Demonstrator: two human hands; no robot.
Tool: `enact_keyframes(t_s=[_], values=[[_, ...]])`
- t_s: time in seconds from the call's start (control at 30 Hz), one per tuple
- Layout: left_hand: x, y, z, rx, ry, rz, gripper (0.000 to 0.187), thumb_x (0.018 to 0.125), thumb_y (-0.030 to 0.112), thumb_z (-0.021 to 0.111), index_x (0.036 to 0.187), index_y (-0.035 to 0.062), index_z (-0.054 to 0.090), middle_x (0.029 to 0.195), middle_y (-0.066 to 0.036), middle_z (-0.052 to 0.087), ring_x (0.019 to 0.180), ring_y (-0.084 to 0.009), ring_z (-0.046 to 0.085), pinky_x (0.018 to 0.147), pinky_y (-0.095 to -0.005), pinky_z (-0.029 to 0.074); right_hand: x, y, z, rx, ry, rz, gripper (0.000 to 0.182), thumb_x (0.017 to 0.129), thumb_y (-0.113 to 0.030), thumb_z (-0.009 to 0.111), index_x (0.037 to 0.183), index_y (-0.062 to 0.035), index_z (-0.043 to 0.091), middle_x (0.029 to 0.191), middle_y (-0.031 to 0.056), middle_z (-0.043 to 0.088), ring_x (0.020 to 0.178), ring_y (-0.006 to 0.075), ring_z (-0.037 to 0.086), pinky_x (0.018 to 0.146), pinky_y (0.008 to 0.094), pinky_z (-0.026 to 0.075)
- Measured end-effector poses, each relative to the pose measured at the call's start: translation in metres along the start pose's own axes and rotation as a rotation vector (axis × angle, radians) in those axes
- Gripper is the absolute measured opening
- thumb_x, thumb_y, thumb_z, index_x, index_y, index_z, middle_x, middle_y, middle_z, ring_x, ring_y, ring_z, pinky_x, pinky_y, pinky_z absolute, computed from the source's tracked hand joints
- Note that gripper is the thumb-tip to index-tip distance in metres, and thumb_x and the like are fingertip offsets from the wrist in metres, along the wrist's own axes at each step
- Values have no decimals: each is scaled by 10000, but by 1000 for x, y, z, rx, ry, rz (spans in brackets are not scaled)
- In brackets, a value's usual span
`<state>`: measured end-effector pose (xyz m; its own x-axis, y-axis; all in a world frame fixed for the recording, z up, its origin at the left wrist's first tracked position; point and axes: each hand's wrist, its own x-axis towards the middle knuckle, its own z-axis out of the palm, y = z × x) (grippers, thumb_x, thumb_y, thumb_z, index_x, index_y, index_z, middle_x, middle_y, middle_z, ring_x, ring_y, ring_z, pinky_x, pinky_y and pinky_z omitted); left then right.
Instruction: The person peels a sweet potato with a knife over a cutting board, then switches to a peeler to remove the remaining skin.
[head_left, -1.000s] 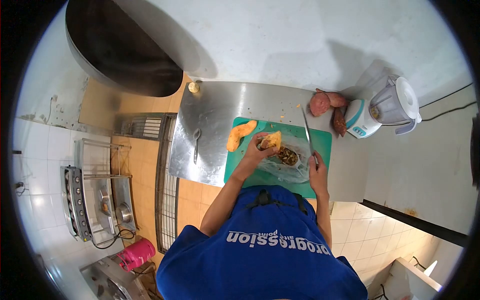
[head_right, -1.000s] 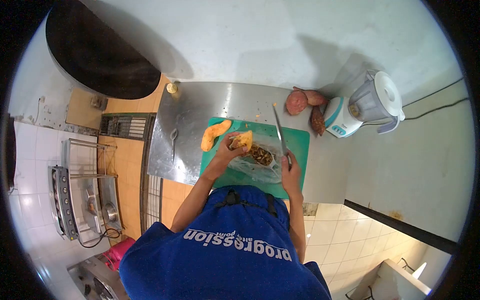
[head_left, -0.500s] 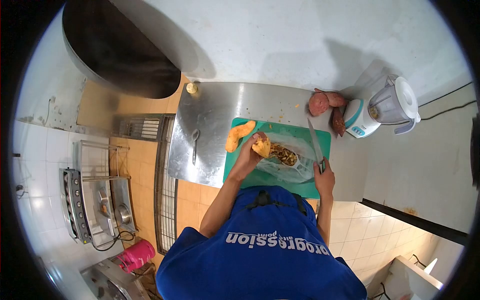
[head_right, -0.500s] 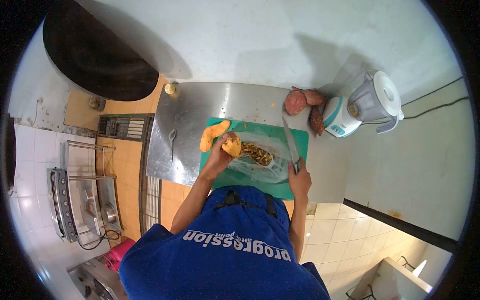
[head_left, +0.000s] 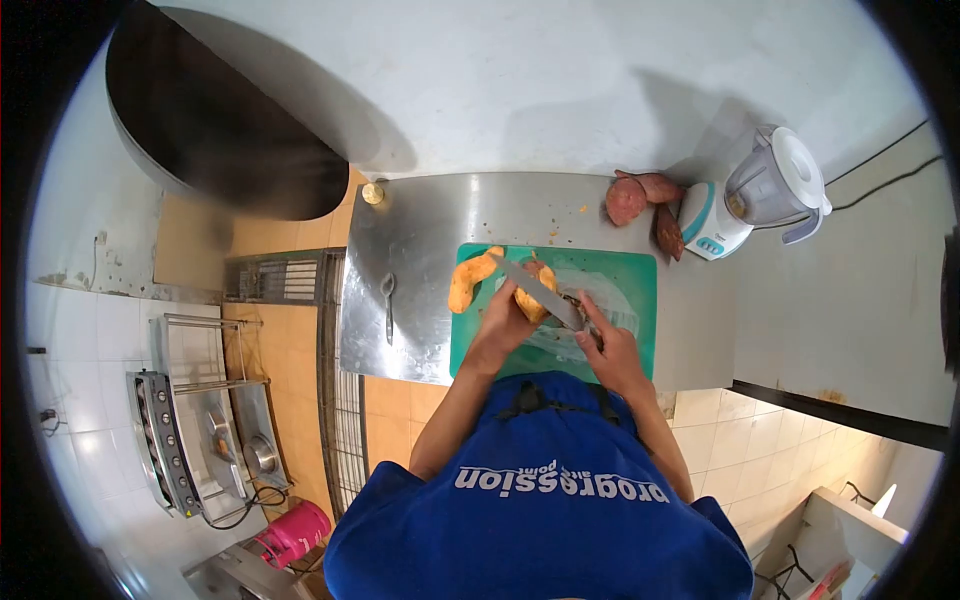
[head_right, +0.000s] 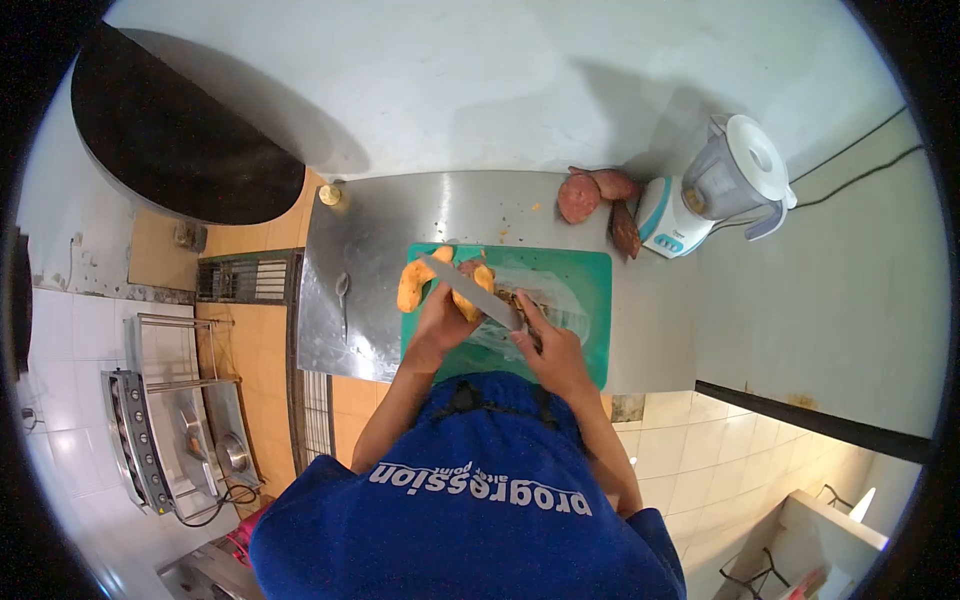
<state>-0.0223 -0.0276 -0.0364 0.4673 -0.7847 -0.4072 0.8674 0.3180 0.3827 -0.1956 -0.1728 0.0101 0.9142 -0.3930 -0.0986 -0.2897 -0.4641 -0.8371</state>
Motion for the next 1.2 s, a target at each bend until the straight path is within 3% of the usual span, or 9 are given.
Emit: enact_keyframes(t_s=[0.1,0.33,0.43,0.5,0.6,0.77,0.83,0.93,1.2], values=[[-1,-12,8,62,-4,156,515,1089,463,468,1472,119,439,1364,-57,564,1281,-226,546,1083,-436,462,7,-5,5,-83,-15,-110,623,1003,-409,625,1570,-231,437,691,187,637,641,371,647,633,442,499],[-12,2,2,15,-156,122,812,1008,634,509,1565,77,311,1437,-66,508,1313,-238,530,1144,-427,407,16,0,12,-215,9,-259,617,1003,-393,624,1572,-253,431,736,176,670,670,391,663,640,492,515],[-18,1,2,-98,-351,177,843,984,501,649,1590,61,262,1448,-75,487,1350,-248,500,1166,-425,384,16,-5,8,-199,-14,-216,602,1008,-361,621,1569,-251,433,790,195,691,697,404,671,661,502,524],[-21,1,5,293,-273,262,946,882,322,798,1605,68,244,1410,-68,488,1360,-238,480,1167,-402,368,17,-2,11,-158,-3,-253,609,1006,-347,625,1572,-244,426,824,208,699,710,416,673,671,507,526],[-26,4,12,583,-160,258,975,803,222,852,1590,103,290,1485,-98,450,1373,-222,448,1152,-373,371,15,-2,14,-117,-10,-293,621,1007,-329,621,1580,-220,407,875,236,708,735,440,675,689,515,529],[-27,5,17,726,-137,293,951,771,188,859,1562,100,338,1425,-86,480,1329,-222,481,1140,-359,366,13,-1,12,-100,-66,-315,655,1020,-325,596,1606,-169,349,842,264,692,733,471,661,697,533,514],[-29,8,19,767,-131,297,946,758,198,870,1549,100,359,1416,-83,491,1323,-225,490,1143,-361,363,14,-9,7,-99,-142,-199,678,1027,-337,582,1622,-155,311,796,269,676,714,479,647,694,541,499],[-30,12,20,830,-173,324,927,743,211,880,1524,100,393,1404,-82,505,1334,-226,480,1150,-365,354,19,-4,10,-86,-135,-322,698,1029,-339,583,1632,-156,284,769,263,666,698,482,636,689,541,487],[-38,18,29,897,-144,333,867,772,240,862,1496,94,409,1360,-81,524,1322,-222,486,1129,-375,375,20,-15,5,-138,-185,-263,680,1022,-322,587,1626,-186,306,817,265,688,749,490,655,729,543,513]])
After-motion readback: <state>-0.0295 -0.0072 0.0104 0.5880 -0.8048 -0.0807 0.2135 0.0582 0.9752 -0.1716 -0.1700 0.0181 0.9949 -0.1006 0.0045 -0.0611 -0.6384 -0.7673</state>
